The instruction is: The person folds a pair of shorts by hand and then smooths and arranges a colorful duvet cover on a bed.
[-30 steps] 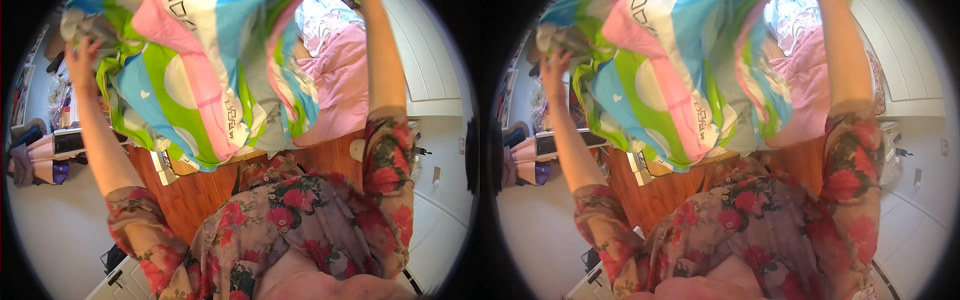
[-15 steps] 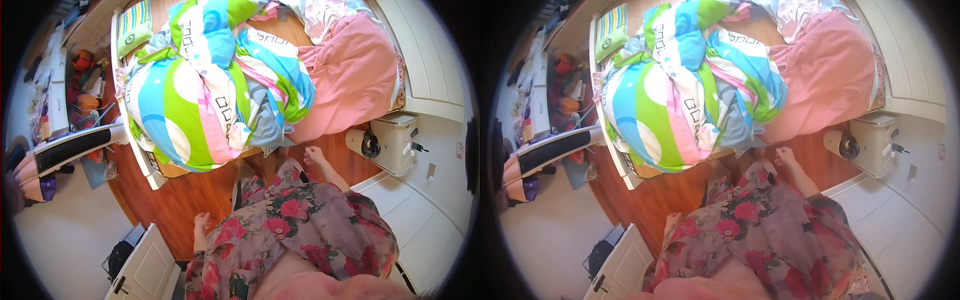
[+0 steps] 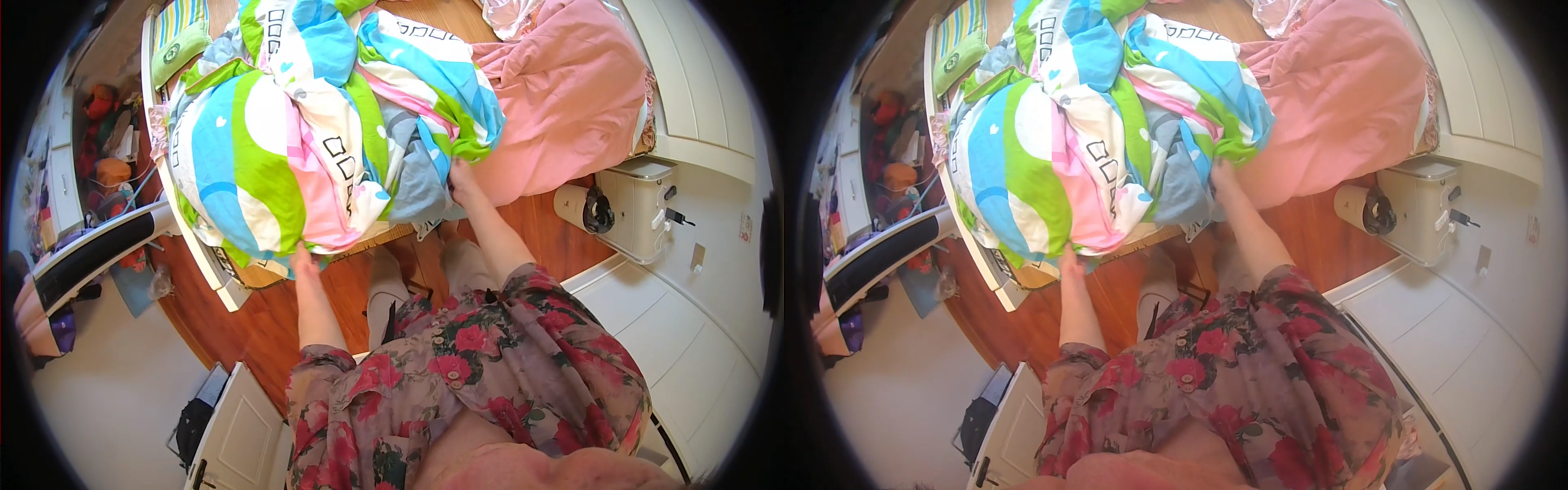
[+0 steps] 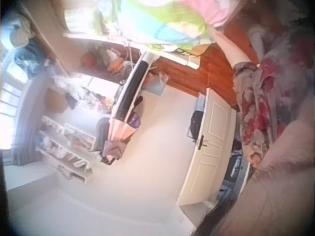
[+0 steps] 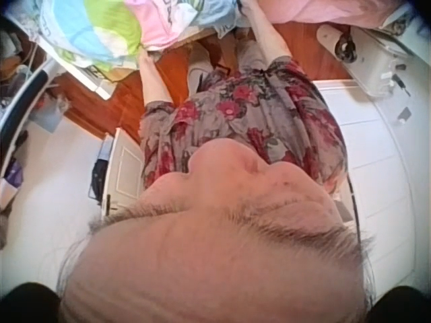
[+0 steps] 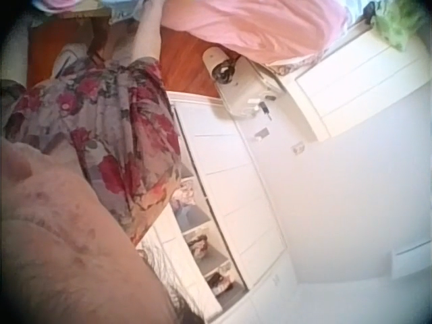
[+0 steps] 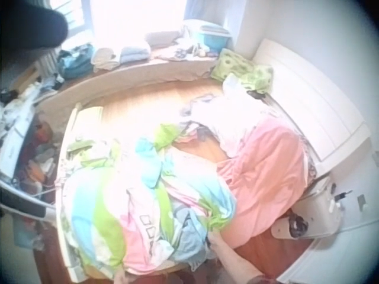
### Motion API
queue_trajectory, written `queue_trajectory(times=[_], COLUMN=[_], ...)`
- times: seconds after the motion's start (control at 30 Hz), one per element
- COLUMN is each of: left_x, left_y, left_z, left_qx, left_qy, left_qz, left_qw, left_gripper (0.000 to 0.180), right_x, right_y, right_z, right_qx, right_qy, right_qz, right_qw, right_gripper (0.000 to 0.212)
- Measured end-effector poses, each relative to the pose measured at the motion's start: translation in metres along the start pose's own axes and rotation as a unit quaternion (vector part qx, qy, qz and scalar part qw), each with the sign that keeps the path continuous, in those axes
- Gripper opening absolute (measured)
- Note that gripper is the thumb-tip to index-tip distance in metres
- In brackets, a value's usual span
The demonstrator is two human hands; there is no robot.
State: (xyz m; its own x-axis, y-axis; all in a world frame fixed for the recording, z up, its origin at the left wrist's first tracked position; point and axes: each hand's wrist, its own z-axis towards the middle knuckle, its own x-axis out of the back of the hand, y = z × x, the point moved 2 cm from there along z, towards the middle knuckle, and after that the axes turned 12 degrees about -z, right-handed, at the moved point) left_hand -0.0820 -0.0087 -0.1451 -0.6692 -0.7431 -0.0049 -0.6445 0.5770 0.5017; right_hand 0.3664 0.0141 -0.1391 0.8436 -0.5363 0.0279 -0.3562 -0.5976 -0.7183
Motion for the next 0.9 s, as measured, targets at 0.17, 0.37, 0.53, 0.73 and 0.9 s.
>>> queue_trajectory(times=[0.17,0.37,0.53,0.73,0.9], left_x=[0.062,0.013,-0.018,-0.057,0.045], left_y=[0.127,0.345,0.467,0.303,0.019], left_z=[-0.019,-0.136,-0.167,-0.117,-0.095], left_qx=[-0.14,-0.308,-0.456,-0.642,-0.304], left_qy=[0.036,-0.157,-0.216,-0.149,-0.299], left_qz=[-0.135,-0.153,-0.105,0.492,0.641], left_qw=[0.98,0.926,0.857,0.568,0.638], left_gripper=[0.032,0.035,0.038,0.046,0.065], right_x=[0.083,0.316,0.315,0.168,0.096], right_y=[-0.183,-0.412,-0.465,-0.299,-0.048], right_z=[-0.025,-0.127,-0.121,-0.07,-0.067], right_qx=[0.265,0.518,0.448,0.329,0.423], right_qy=[-0.047,0.18,0.244,0.435,-0.015], right_qz=[0.175,0.008,0.018,-0.614,-0.631], right_qw=[0.947,0.836,0.86,0.571,0.65], right_gripper=[0.036,0.05,0.059,0.037,0.026])
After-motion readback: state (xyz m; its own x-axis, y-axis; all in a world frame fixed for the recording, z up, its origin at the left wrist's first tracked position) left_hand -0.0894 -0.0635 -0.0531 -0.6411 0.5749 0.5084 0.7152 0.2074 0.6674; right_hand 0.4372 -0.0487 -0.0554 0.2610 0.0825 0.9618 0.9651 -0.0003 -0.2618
